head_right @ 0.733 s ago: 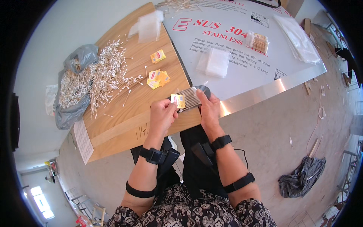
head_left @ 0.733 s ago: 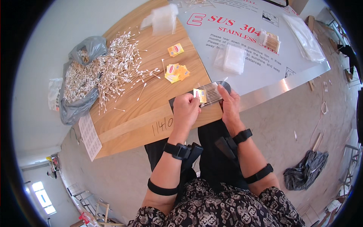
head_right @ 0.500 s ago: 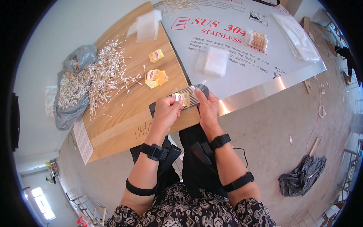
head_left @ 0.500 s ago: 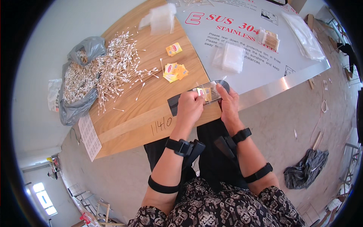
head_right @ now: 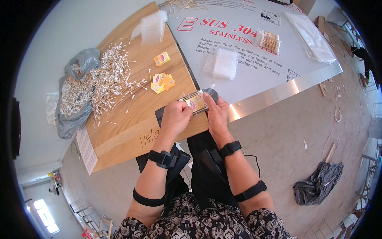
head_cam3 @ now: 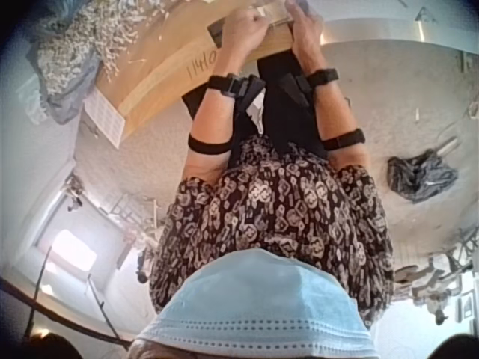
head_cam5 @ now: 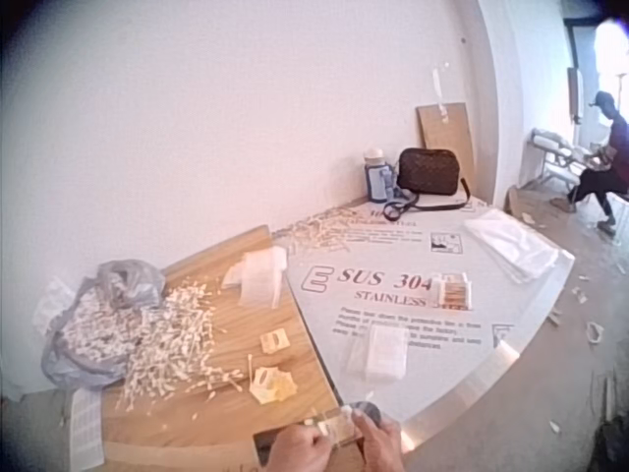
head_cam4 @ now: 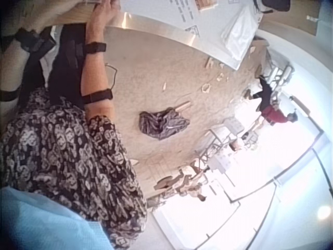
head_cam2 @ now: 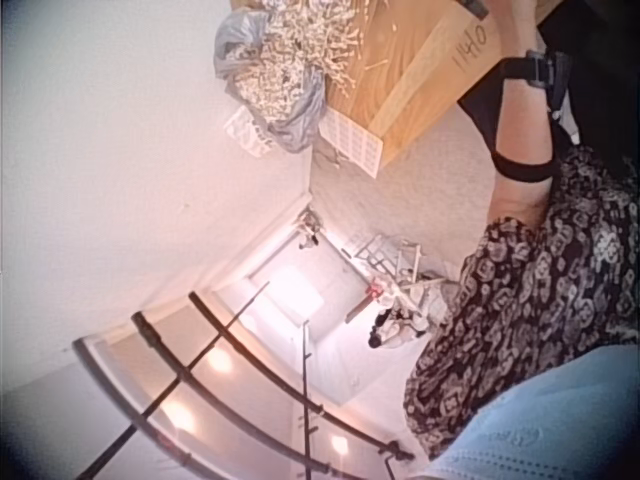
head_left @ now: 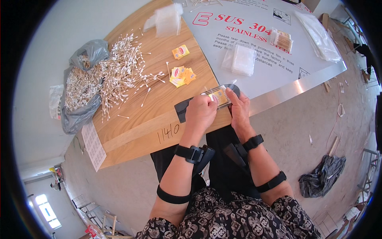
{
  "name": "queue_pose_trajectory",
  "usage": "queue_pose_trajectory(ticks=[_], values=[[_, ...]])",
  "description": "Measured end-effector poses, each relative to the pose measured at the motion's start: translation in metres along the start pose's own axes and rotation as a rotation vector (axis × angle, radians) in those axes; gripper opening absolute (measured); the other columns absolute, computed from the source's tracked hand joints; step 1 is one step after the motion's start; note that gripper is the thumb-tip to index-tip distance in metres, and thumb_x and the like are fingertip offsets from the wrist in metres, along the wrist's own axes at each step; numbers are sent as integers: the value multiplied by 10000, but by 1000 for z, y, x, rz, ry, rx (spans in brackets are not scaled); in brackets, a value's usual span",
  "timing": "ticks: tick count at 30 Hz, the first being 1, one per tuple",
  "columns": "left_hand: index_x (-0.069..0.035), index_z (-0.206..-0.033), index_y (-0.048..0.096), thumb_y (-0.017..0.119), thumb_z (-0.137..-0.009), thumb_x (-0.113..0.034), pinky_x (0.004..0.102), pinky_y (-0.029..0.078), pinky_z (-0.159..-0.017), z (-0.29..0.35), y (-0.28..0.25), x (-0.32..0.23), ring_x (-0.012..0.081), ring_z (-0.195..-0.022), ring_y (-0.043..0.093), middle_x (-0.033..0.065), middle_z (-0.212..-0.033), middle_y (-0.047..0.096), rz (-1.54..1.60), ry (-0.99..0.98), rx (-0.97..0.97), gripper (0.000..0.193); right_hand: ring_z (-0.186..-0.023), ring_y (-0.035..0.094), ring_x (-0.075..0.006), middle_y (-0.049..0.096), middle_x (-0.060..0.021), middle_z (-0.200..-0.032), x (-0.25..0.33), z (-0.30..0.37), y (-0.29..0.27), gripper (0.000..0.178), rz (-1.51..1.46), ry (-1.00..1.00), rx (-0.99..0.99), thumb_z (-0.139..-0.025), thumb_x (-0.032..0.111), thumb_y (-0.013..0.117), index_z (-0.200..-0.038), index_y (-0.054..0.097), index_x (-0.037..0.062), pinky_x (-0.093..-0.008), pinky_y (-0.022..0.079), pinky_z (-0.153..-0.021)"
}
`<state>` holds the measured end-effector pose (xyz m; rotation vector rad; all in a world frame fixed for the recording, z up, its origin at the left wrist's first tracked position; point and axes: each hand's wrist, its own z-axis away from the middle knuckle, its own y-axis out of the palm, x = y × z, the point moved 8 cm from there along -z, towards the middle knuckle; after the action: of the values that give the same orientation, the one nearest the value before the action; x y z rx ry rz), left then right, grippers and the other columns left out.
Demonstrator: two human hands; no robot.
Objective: Organize cotton swabs and place them into small plastic bags.
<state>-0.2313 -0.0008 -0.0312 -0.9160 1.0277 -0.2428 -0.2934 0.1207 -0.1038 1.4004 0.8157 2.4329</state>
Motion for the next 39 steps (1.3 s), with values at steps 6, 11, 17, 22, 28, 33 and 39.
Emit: queue_pose_trajectory(ticks=[6, 11, 17, 22, 28, 33, 39], values=[[8, -687, 627, 632, -874, -317, 432, 463, -597, 1, -2, -4, 380, -657, 608, 211, -667, 600, -123, 35, -54, 375, -774, 625, -84, 687, -11, -897, -3, -3, 2, 136, -13, -28, 23, -918, 150, 667, -966, 690, 26, -244, 513, -702], [-27, -781, 648, 670, -851, -257, 435, 482, -639, 8, -23, 7, 349, -688, 628, 172, -721, 638, -56, -1, -77, 242, -687, 560, -78, 639, 15, -822, -5, -8, -15, 155, 6, 0, 6, -925, 181, 665, -987, 674, 40, -243, 481, -650], [-90, -940, 614, 663, -820, -90, 453, 466, -784, 5, -122, 95, 336, -858, 571, 127, -855, 598, -313, 135, -709, 130, -683, 470, -89, 577, 21, -841, 46, 7, -53, 194, 426, -425, -350, -924, 189, 656, -1027, 616, 30, -254, 410, -609], [-48, -848, 600, 628, -777, -51, 469, 450, -796, -12, -145, 150, 370, -890, 550, 166, -880, 582, -177, -29, -484, 76, -736, 508, -152, 578, -9, -878, 94, 48, 16, 164, 867, -844, -331, -899, 139, 650, -1010, 607, 27, -305, 442, -660], [-62, -816, 594, 611, -735, 29, 436, 448, -754, 32, -98, 98, 355, -875, 542, 120, -880, 590, -325, 186, -461, 123, -873, 602, -337, 619, -160, -934, 31, 28, 152, 159, 1170, -765, 422, -793, 86, 667, -926, 609, 20, -421, 490, -731], [-63, -813, 572, 608, -697, 63, 420, 438, -765, 68, -92, 90, 339, -877, 526, 96, -885, 563, -38, 360, -559, 175, -984, 561, -362, 610, -181, -961, -7, -8, 236, 231, 1403, -1075, 454, -769, 138, 701, -955, 647, 12, -442, 469, -862], [-62, -845, 576, 644, -727, 19, 446, 427, -789, 69, -93, 97, 349, -873, 515, 109, -908, 540, 90, 375, -523, 158, -967, 558, -360, 602, -165, -929, -50, -19, 245, 180, 1624, -1078, 501, -753, 105, 656, -912, 667, 21, -443, 472, -849]])
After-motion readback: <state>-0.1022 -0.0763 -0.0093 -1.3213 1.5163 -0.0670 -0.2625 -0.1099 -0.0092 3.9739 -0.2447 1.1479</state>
